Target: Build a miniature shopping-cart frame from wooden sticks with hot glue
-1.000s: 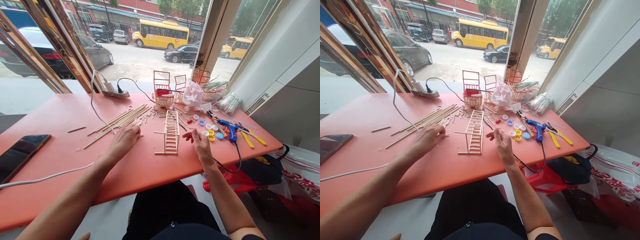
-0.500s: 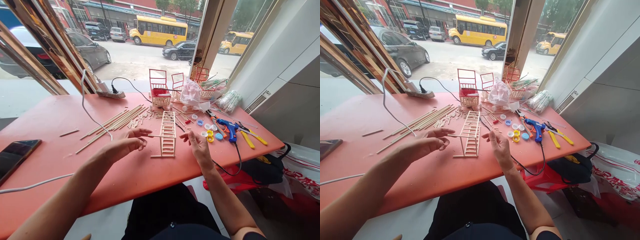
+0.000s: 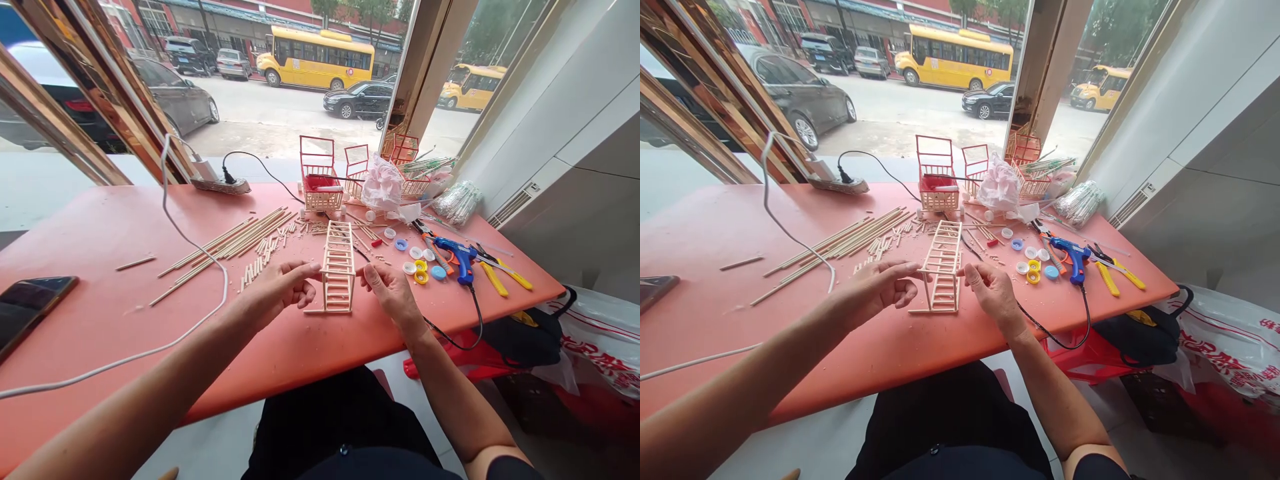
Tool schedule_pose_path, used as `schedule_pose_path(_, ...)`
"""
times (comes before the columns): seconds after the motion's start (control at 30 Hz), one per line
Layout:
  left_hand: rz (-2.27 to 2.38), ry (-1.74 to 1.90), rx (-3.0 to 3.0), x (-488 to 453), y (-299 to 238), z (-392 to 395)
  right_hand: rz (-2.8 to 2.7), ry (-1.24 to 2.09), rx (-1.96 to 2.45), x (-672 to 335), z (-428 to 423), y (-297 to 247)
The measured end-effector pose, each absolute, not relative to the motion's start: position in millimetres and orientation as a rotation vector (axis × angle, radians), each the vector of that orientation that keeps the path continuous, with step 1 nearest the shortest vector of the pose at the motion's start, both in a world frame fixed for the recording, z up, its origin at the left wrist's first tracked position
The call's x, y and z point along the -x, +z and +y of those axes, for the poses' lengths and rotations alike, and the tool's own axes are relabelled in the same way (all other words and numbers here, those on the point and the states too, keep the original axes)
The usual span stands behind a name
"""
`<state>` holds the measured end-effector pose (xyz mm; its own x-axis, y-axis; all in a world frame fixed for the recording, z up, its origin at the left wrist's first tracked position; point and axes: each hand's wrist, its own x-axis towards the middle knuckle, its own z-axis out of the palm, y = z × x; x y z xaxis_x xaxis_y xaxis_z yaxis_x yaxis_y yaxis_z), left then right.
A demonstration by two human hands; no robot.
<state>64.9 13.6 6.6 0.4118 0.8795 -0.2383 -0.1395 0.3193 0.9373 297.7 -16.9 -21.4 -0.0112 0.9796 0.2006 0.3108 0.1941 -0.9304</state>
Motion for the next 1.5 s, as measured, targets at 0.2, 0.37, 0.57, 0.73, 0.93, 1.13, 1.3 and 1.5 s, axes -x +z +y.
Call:
schedule_pose_path(0.2,0.950,0.782,-1.020,-77,12,8,-1.493,0.949,1.246,-293,-18,-17)
schedule_pose_path(0.37,0.954,0.814,-1.003,-80,8,5,-1.464,1.054,1.216,-290,-18,-16)
schedule_pose_path(0.57,0.899,0.903,-0.980,-81,6,2,-1.481,1.068,1.189,-286,-17,-17)
schedule_pose_path(0.73,0.883,0.908,-0.988,-81,9,-2,-1.462,1.080,1.169,-284,-20,-15)
schedule_pose_path(0.93,0.878,0.942,-1.013,-81,7,-5,-1.427,1.091,1.165,-283,-24,-12)
schedule_pose_path(1.13,0.895,0.943,-1.027,-80,9,-7,-1.420,1.106,1.135,-281,-25,-11)
schedule_pose_path(1.3,0.940,0.875,-1.146,-74,13,-6,-1.403,1.095,1.157,-289,-26,-9)
schedule_pose_path(1.5,1.031,0.904,-1.541,-64,33,-10,-1.354,1.004,1.246,-314,-27,-3)
